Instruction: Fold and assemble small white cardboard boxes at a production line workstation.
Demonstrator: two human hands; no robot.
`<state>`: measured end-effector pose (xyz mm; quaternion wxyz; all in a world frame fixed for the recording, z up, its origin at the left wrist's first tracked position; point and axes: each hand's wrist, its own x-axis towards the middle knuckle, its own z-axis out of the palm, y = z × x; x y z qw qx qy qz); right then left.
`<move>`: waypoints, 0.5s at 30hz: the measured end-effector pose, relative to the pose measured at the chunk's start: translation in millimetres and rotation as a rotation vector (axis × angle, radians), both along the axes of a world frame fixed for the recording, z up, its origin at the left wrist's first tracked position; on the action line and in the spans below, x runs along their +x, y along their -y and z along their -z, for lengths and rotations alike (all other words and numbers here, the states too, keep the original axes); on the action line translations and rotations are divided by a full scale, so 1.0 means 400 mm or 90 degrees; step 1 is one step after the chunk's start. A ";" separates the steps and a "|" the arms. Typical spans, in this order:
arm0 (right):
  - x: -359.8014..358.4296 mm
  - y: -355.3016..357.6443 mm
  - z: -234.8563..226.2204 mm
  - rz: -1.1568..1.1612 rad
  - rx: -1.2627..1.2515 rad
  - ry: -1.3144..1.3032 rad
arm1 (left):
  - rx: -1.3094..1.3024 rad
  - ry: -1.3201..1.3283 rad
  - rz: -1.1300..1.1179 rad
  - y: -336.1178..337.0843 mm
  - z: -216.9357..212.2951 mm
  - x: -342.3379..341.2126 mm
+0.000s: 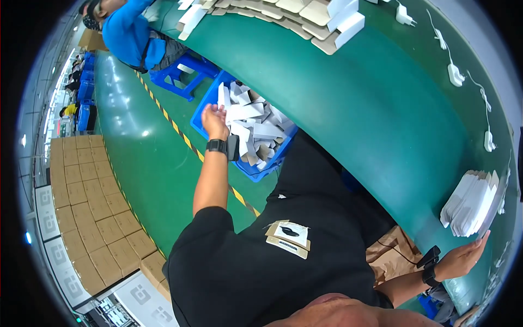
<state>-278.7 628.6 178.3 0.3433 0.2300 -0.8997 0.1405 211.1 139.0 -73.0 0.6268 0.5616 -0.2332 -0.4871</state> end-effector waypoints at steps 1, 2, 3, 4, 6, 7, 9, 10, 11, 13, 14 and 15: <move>0.016 0.003 -0.012 -0.009 -0.013 -0.043 | -0.079 0.055 0.050 -0.002 -0.063 -0.067; 0.031 0.004 -0.027 -0.042 -0.013 -0.066 | -0.175 0.086 0.085 -0.020 -0.166 -0.153; 0.043 0.023 -0.036 -0.079 -0.009 -0.088 | -0.272 0.112 0.117 -0.056 -0.270 -0.223; 0.058 0.064 -0.037 -0.151 -0.017 -0.081 | -0.331 0.087 0.190 -0.110 -0.360 -0.290; 0.114 0.153 -0.024 -0.255 -0.027 -0.028 | -0.442 0.040 0.431 -0.244 -0.494 -0.407; 0.157 0.209 -0.006 -0.350 -0.097 0.064 | -0.497 0.036 0.577 -0.319 -0.536 -0.437; 0.220 0.287 0.007 -0.493 -0.112 0.207 | -0.348 -0.063 0.788 -0.449 -0.591 -0.578; 0.249 0.304 0.009 -0.557 -0.152 0.261 | -0.260 -0.152 0.844 -0.483 -0.586 -0.633; 0.268 0.315 0.007 -0.623 -0.194 0.314 | -0.166 -0.234 0.896 -0.507 -0.577 -0.677; 0.301 0.326 0.001 -0.628 -0.173 0.298 | -0.133 -0.227 0.953 -0.519 -0.586 -0.752; 0.307 0.325 0.003 -0.647 -0.131 0.298 | -0.086 -0.227 0.985 -0.519 -0.585 -0.776; 0.299 0.317 0.009 -0.622 -0.145 0.291 | -0.088 -0.222 1.013 -0.520 -0.573 -0.789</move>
